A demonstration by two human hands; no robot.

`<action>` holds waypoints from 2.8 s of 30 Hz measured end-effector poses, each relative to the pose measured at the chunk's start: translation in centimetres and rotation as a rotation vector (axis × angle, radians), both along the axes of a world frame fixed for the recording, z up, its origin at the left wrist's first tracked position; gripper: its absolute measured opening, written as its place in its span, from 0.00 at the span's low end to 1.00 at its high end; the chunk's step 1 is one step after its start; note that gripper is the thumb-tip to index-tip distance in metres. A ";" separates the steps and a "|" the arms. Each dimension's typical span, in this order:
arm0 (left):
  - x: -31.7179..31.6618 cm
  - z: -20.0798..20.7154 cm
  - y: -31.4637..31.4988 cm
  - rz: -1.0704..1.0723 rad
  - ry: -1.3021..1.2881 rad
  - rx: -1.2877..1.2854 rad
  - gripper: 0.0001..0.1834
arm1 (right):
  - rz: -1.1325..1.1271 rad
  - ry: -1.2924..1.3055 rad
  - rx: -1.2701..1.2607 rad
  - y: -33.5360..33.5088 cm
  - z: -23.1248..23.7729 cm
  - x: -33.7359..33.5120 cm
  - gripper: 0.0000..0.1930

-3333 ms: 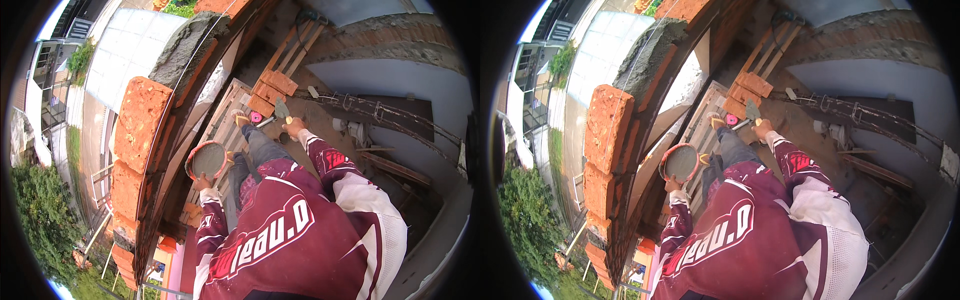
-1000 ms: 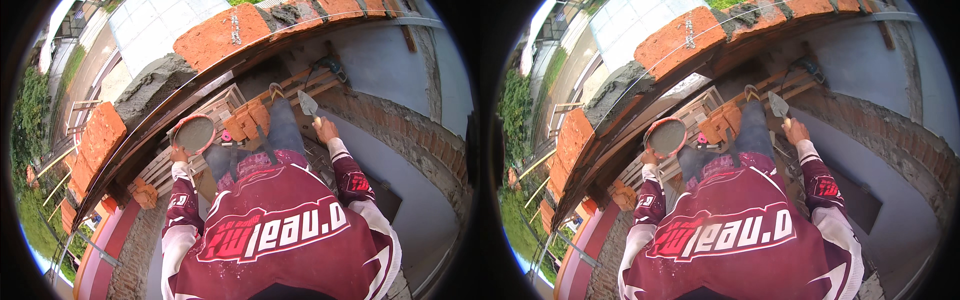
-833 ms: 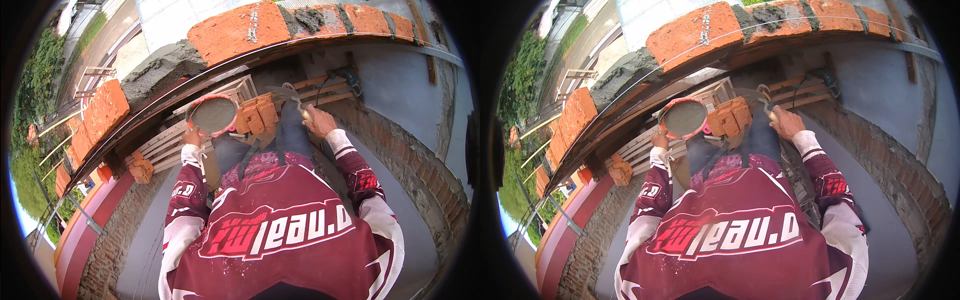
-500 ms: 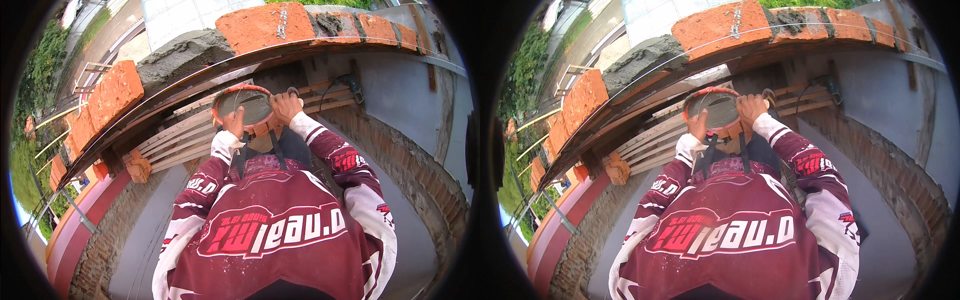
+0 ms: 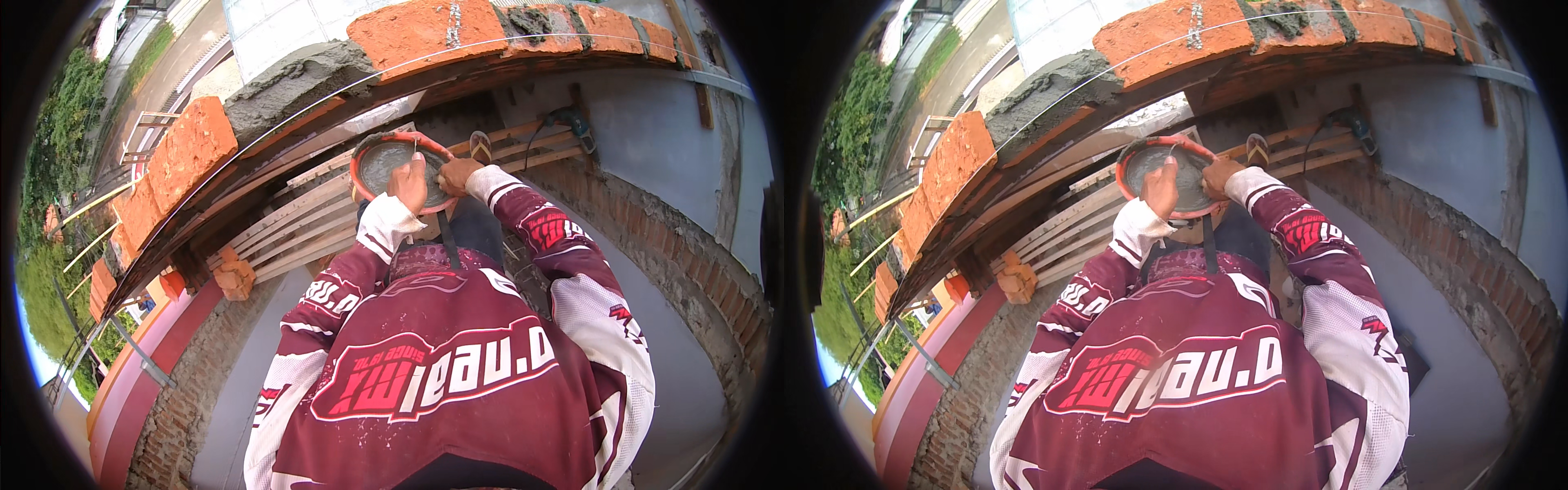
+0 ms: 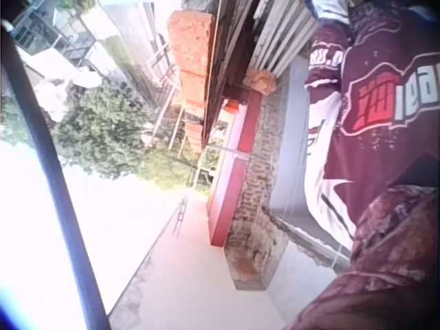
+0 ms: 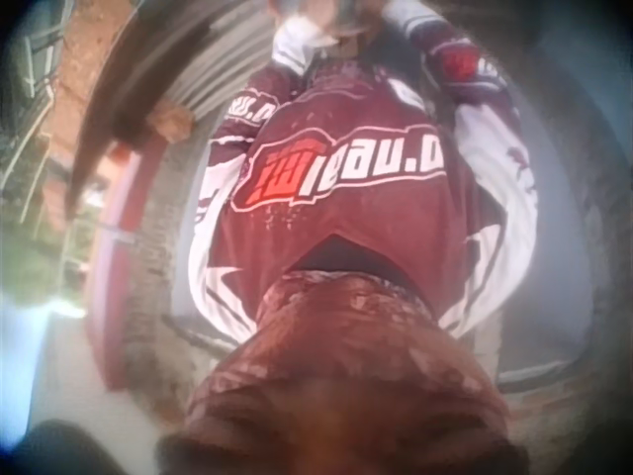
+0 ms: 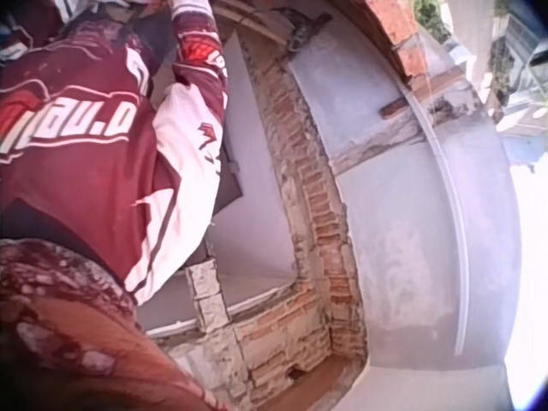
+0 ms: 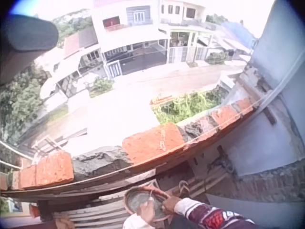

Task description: The person scoops mortar from a bucket with a trowel and spreads it along a brick wall. The person then picks up red bricks and places them onto the mortar bed, tapping them into alignment. The person repeats this process, adding mortar and bricks to extend the wall.

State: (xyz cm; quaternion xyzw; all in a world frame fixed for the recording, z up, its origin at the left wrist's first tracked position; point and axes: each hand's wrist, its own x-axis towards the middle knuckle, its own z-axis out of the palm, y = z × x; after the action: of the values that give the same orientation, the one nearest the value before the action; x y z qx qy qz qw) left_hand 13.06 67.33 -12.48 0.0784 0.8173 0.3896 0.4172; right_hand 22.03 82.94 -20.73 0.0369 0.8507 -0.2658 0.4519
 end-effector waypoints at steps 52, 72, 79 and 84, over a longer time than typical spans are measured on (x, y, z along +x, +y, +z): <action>-1.2 3.1 -3.5 0.109 -0.264 0.130 0.30 | -0.233 0.124 -0.250 -0.1 3.1 3.4 0.19; -0.4 0.0 -5.6 0.516 -0.358 0.298 0.26 | -0.292 0.167 -0.115 8.2 14.9 2.5 0.21; -0.8 -3.3 -9.8 0.715 -0.330 0.254 0.26 | -0.286 0.256 -0.160 12.6 24.1 -1.5 0.16; -1.8 -4.8 -14.1 0.937 -0.326 0.260 0.27 | -0.270 0.553 -0.166 14.9 29.0 -6.1 0.22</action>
State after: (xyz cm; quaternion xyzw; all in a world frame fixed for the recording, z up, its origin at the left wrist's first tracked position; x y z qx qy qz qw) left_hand 11.23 53.25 -17.28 -0.3067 0.6339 0.6404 0.3066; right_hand 15.97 97.85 8.22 0.0388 0.9043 -0.3917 0.1655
